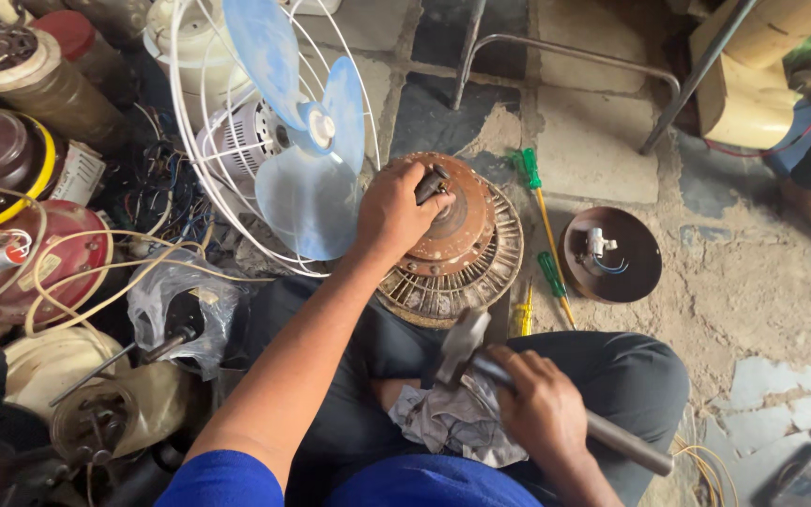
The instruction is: The person uses a hammer and a metal punch to strike a central shaft on a disassembled electric motor stator. They repeatedly hit the shaft to loosen a component, then remove a circular metal part from the stator assembly.
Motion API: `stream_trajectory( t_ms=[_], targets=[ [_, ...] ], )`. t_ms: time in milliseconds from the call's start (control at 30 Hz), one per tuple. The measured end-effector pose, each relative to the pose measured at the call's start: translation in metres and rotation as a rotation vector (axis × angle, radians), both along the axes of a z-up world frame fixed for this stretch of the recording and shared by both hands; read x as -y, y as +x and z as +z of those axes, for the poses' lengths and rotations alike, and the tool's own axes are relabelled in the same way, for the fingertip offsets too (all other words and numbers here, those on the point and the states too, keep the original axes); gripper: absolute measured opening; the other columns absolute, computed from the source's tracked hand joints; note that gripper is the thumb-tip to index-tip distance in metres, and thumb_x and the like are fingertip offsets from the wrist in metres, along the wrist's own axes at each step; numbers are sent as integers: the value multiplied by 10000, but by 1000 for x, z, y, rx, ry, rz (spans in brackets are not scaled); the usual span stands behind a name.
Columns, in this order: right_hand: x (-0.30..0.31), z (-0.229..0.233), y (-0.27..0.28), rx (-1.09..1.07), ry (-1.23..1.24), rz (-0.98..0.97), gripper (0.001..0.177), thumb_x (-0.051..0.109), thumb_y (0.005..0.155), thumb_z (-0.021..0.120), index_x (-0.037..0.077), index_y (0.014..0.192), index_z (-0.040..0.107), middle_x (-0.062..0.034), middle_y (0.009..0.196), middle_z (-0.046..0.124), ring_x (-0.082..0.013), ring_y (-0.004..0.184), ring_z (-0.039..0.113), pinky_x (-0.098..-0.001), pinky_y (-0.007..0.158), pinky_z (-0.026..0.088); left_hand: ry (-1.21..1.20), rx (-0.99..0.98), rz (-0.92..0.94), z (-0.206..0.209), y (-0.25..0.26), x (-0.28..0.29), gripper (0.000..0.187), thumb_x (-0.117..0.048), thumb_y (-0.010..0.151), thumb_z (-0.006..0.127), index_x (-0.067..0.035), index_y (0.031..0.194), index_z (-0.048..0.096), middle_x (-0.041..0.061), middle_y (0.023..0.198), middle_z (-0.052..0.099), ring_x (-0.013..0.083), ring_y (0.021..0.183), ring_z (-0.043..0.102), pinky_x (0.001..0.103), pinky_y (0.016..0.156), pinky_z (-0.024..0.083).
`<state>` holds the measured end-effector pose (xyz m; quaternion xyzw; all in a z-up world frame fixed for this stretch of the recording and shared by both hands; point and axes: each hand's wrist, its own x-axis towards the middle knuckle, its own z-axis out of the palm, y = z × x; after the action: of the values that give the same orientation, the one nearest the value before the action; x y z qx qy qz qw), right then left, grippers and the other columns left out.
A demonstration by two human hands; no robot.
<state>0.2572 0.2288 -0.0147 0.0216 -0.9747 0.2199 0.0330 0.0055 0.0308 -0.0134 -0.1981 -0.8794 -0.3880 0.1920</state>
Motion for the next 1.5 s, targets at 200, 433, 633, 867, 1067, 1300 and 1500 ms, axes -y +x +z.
stream_trajectory(
  t_ms=[200, 433, 633, 867, 1067, 1300, 1500],
  targets=[
    [20, -18, 13, 276, 42, 298, 574, 149, 698, 776, 177, 1260, 669, -94, 1013, 676, -300, 926, 666, -433, 793, 545, -77, -61, -126, 1, -5, 0, 299, -229, 873, 788, 12, 983, 647, 208, 999, 689, 420, 940, 663, 508, 779, 530],
    [9, -26, 8, 246, -49, 439, 535, 89, 707, 732, 78, 1234, 641, -116, 1101, 651, -314, 1059, 603, -439, 945, 505, -114, 79, -341, 17, -21, 15, 191, -122, 863, 752, -10, 1001, 683, 198, 982, 727, 407, 977, 699, 473, 846, 546],
    [11, -12, -1, 293, -56, 475, 531, 102, 749, 723, 80, 1272, 633, -112, 1165, 634, -303, 1088, 595, -429, 962, 499, 119, 121, -363, 19, -5, 15, 276, -68, 877, 699, -96, 1151, 725, 166, 1048, 767, 342, 1008, 749, 396, 874, 584],
    [17, 8, -18, 323, -113, 435, 507, 158, 815, 729, 92, 1310, 640, -96, 1151, 647, -286, 1065, 602, -408, 960, 505, -26, 200, -173, 12, 1, 5, 260, -171, 888, 758, -134, 1141, 713, 148, 936, 759, 363, 891, 729, 460, 768, 555],
    [14, 19, -44, 120, -237, 338, 449, 131, 796, 727, 55, 1236, 679, -161, 1088, 698, -338, 1053, 638, -427, 926, 522, -42, 46, 14, -1, 4, -7, 282, -278, 830, 833, -125, 1028, 704, 128, 888, 746, 354, 832, 722, 470, 719, 552],
    [9, 13, -149, -161, -386, 4, 347, 49, 911, 627, 40, 1255, 676, -176, 1041, 732, -312, 941, 725, -395, 794, 581, 25, 47, 107, 6, 9, -9, 590, -465, 705, 909, -40, 962, 591, 169, 884, 699, 383, 839, 694, 476, 738, 552],
    [25, 10, -202, -338, -397, 134, 494, -7, 818, 724, 9, 1305, 635, -162, 1107, 754, -312, 986, 718, -382, 871, 562, -49, 532, -93, 7, 108, 66, 523, -320, 883, 759, 1, 1180, 473, 246, 1050, 694, 444, 950, 695, 511, 773, 558]
  ],
)
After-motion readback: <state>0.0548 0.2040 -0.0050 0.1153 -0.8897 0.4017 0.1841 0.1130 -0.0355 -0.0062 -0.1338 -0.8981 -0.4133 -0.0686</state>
